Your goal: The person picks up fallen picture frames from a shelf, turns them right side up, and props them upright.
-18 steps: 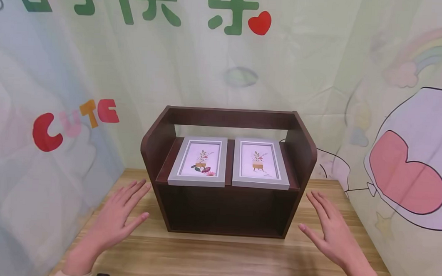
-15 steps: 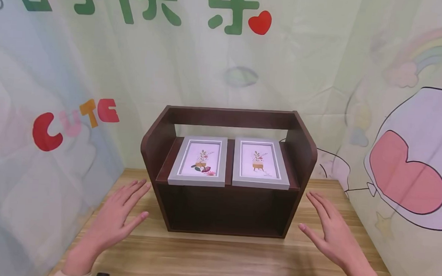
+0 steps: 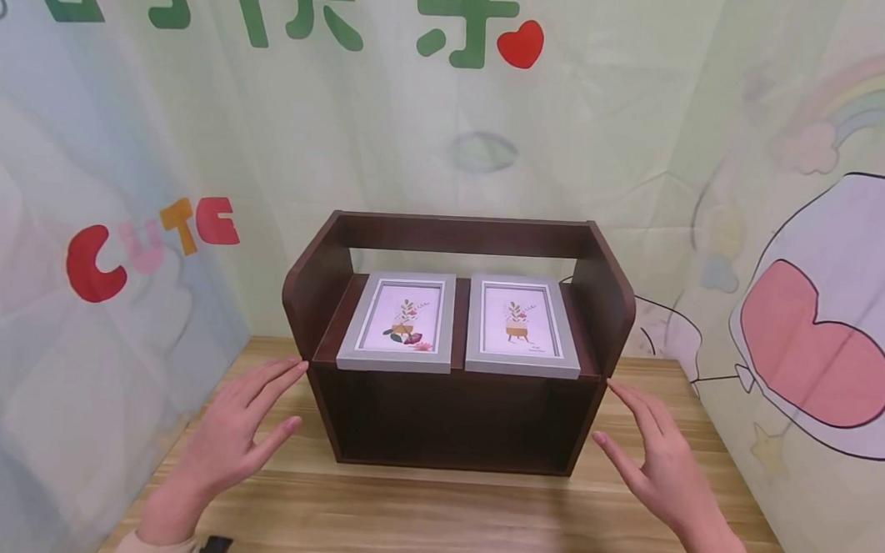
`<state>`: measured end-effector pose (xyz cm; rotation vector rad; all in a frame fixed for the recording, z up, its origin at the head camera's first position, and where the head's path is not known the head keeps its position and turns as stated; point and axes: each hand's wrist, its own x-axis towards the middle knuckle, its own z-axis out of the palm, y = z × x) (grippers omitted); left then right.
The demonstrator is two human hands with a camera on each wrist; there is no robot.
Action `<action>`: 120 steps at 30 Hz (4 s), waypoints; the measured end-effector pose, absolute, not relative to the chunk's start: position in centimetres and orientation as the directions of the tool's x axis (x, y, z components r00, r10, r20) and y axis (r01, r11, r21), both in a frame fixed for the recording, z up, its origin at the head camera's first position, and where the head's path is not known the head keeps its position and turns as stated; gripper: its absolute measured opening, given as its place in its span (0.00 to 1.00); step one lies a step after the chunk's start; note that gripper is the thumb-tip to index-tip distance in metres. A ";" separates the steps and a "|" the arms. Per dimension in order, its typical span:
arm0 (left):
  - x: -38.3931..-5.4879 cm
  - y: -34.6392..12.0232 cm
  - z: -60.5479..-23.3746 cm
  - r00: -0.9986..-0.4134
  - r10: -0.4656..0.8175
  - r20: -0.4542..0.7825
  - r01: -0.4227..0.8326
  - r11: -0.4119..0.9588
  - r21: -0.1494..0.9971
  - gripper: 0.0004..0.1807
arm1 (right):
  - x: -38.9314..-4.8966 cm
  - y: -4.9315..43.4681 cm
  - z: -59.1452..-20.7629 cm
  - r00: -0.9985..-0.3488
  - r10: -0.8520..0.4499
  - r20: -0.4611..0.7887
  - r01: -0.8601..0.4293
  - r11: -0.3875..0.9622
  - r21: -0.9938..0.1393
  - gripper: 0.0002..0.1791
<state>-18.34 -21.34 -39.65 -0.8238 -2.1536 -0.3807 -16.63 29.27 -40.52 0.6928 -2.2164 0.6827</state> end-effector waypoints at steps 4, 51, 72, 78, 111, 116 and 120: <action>-18.6 -20.6 -39.1 -0.431 0.432 0.792 0.709 0.706 0.001 0.32 | -16.9 28.5 -40.0 -0.580 -0.252 0.775 -0.665 0.696 -0.271 0.34; -23.9 -12.3 -34.0 -0.745 0.171 0.645 0.520 0.754 0.402 0.29 | -23.2 16.5 -32.5 -0.853 -0.129 0.505 -0.476 0.588 -0.654 0.27; -27.1 -11.4 -32.8 -0.925 -0.030 0.378 0.226 0.757 0.613 0.30 | -27.8 10.9 -30.4 -0.975 -0.190 0.111 -0.209 0.640 -0.740 0.34; -27.6 -11.2 -32.9 -0.953 -0.079 0.293 0.139 0.746 0.652 0.30 | -29.0 9.6 -30.7 -0.967 -0.215 0.138 -0.252 0.721 -0.646 0.29; -28.0 -11.3 -33.1 -0.945 -0.188 0.267 0.087 0.644 0.760 0.26 | -29.0 7.6 -30.4 -0.988 -0.137 0.074 -0.152 0.751 -0.642 0.35; -27.9 -11.3 -33.1 -0.940 -0.206 0.271 0.092 0.612 0.785 0.27 | -29.0 7.7 -30.5 -0.984 -0.127 0.123 -0.176 0.737 -0.653 0.29; -27.8 -11.3 -33.0 -0.931 -0.212 0.298 0.119 0.595 0.795 0.27 | -28.9 7.8 -30.5 -0.978 -0.120 0.172 -0.205 0.719 -0.665 0.23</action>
